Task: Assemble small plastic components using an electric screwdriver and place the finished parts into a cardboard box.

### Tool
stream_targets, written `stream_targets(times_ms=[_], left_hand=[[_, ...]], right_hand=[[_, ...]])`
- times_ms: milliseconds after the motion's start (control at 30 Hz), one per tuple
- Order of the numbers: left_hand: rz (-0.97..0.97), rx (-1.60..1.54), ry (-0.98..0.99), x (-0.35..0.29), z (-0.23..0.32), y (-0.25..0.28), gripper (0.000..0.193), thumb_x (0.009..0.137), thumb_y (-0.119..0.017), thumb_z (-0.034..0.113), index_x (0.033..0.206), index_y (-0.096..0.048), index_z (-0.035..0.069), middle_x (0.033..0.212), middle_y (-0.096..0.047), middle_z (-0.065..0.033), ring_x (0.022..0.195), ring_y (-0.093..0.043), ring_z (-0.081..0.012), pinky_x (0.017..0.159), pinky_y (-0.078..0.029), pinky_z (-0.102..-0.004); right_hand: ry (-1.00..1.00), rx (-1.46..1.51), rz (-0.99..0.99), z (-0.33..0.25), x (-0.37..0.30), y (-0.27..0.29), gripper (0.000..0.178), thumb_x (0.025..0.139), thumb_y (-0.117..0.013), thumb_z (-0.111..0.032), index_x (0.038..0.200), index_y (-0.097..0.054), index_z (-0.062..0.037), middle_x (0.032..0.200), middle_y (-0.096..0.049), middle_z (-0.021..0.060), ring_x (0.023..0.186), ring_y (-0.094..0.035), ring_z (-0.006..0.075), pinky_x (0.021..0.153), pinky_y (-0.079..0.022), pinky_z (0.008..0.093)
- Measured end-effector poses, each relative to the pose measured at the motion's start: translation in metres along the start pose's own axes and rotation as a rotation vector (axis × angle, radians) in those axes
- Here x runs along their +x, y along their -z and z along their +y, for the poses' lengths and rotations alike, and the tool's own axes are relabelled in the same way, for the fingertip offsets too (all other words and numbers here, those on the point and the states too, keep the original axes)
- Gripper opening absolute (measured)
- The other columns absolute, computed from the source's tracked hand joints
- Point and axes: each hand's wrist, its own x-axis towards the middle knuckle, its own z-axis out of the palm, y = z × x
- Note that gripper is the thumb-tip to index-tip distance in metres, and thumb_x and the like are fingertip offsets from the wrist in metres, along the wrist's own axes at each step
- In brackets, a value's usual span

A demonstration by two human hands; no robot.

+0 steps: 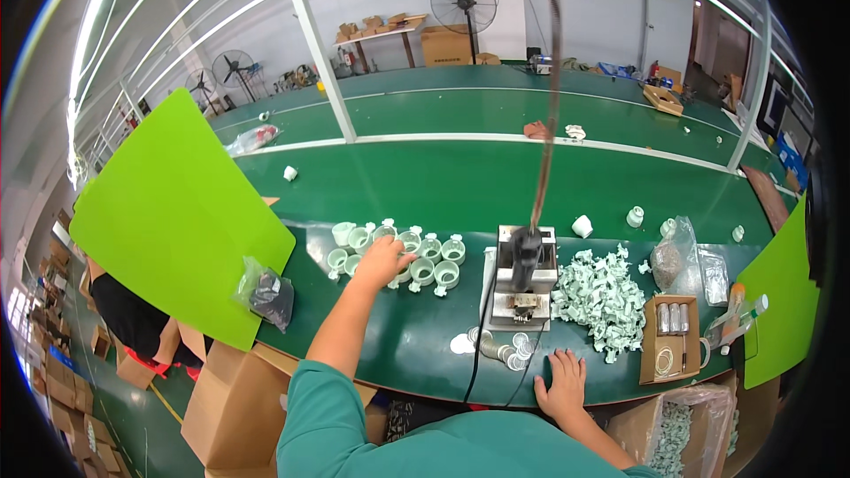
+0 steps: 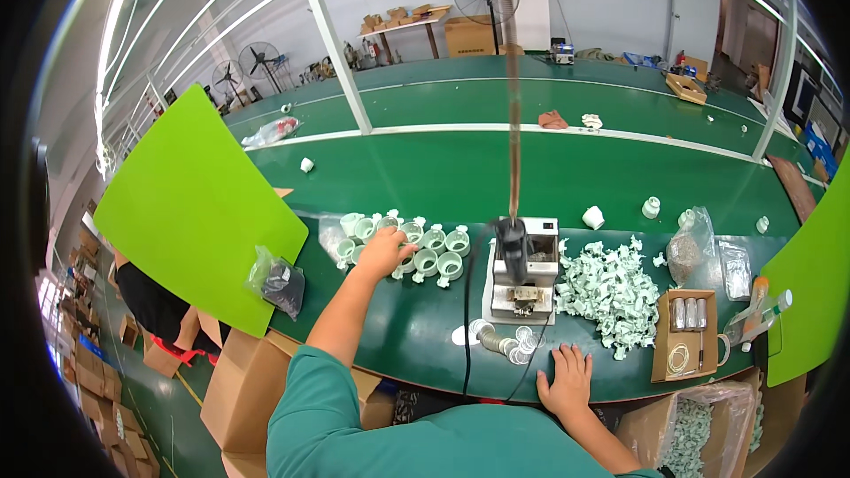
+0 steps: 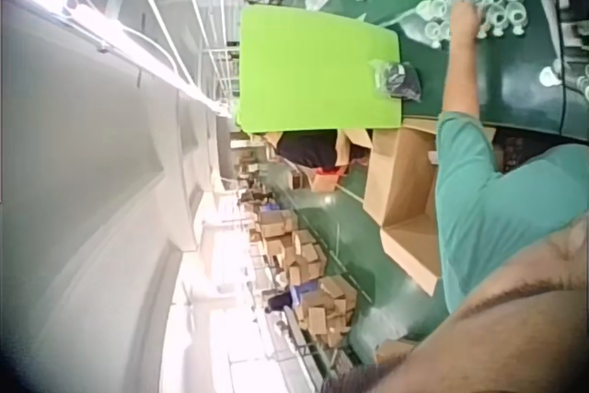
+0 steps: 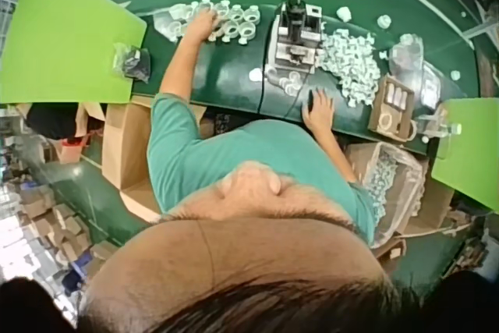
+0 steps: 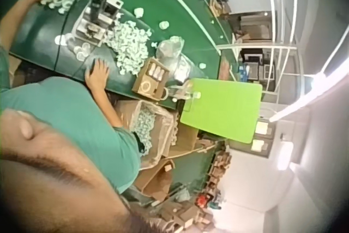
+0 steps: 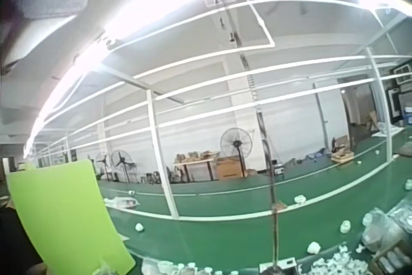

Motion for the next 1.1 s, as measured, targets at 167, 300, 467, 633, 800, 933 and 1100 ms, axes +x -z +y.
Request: stream_targets(times_ms=[167,300,467,633,800,933,1100], left_hand=[[-0.075,0.014,0.04,0.021,-0.02,-0.006,0.041,0.096,-0.069,0.046,0.101,-0.071,0.006,0.109,-0.064,-0.0162,0.11,-0.061,-0.037,0.093,-0.051,-0.0467],[-0.09,0.007,0.039,0.024,-0.025,-0.009,0.04,0.096,-0.068,0.045,0.102,-0.072,0.005,0.109,-0.064,-0.0174,0.109,-0.061,-0.0379,0.093,-0.051,-0.0475],[-0.093,-0.012,0.058,0.027,-0.026,-0.009,0.04,0.096,-0.068,0.044,0.102,-0.072,0.004,0.109,-0.063,-0.0185,0.109,-0.061,-0.0385,0.093,-0.051,-0.0484],[-0.124,-0.005,0.073,0.026,-0.026,-0.007,0.041,0.095,-0.07,0.044,0.108,-0.072,0.005,0.113,-0.065,-0.019,0.113,-0.06,-0.0389,0.095,-0.051,-0.0485],[-0.105,0.019,0.048,0.017,-0.012,0.01,0.045,0.093,-0.071,0.045,0.117,-0.072,0.007,0.123,-0.065,-0.0192,0.118,-0.06,-0.039,0.1,-0.051,-0.0476],[0.027,0.137,-0.068,0.005,-0.006,0.028,0.048,0.091,-0.075,0.043,0.124,-0.07,0.008,0.134,-0.064,-0.0191,0.124,-0.058,-0.0387,0.104,-0.05,-0.0469],[0.449,-0.065,-0.11,-0.017,0.039,0.115,0.046,0.087,-0.08,0.02,0.129,-0.067,0.009,0.136,-0.064,-0.0168,0.129,-0.057,-0.0362,0.109,-0.046,-0.0448]], right_hand=[[-0.012,0.038,0.022,0.002,0.0,-0.001,0.053,0.084,-0.071,-0.033,0.127,-0.061,-0.0042,0.14,-0.057,0.0182,0.138,-0.046,0.0417,0.116,-0.028,0.0651],[-0.009,0.03,0.028,0.002,-0.001,-0.003,0.051,0.083,-0.072,-0.033,0.124,-0.063,-0.0048,0.139,-0.057,0.0176,0.138,-0.046,0.041,0.116,-0.028,0.0644],[-0.007,0.016,0.026,0.001,0.002,-0.003,0.049,0.083,-0.072,-0.034,0.122,-0.065,-0.0053,0.139,-0.057,0.0172,0.138,-0.046,0.0403,0.116,-0.028,0.064],[-0.005,0.014,0.022,0.002,0.003,-0.003,0.048,0.083,-0.072,-0.034,0.121,-0.065,-0.0055,0.14,-0.057,0.017,0.138,-0.046,0.0397,0.117,-0.028,0.0636],[-0.005,0.011,0.032,0.002,0.0,-0.003,0.049,0.082,-0.073,-0.032,0.122,-0.064,-0.0065,0.14,-0.057,0.0168,0.137,-0.046,0.04,0.116,-0.029,0.063],[-0.03,0.035,0.008,0.002,-0.006,-0.003,0.049,0.083,-0.072,-0.036,0.121,-0.066,-0.0059,0.143,-0.055,0.0169,0.141,-0.043,0.0382,0.118,-0.025,0.0636],[-0.107,0.252,0.003,0.015,-0.003,0.002,0.039,0.085,-0.073,-0.021,0.12,-0.067,-0.0042,0.126,-0.066,0.0169,0.123,-0.058,0.0383,0.109,-0.042,0.0546]])
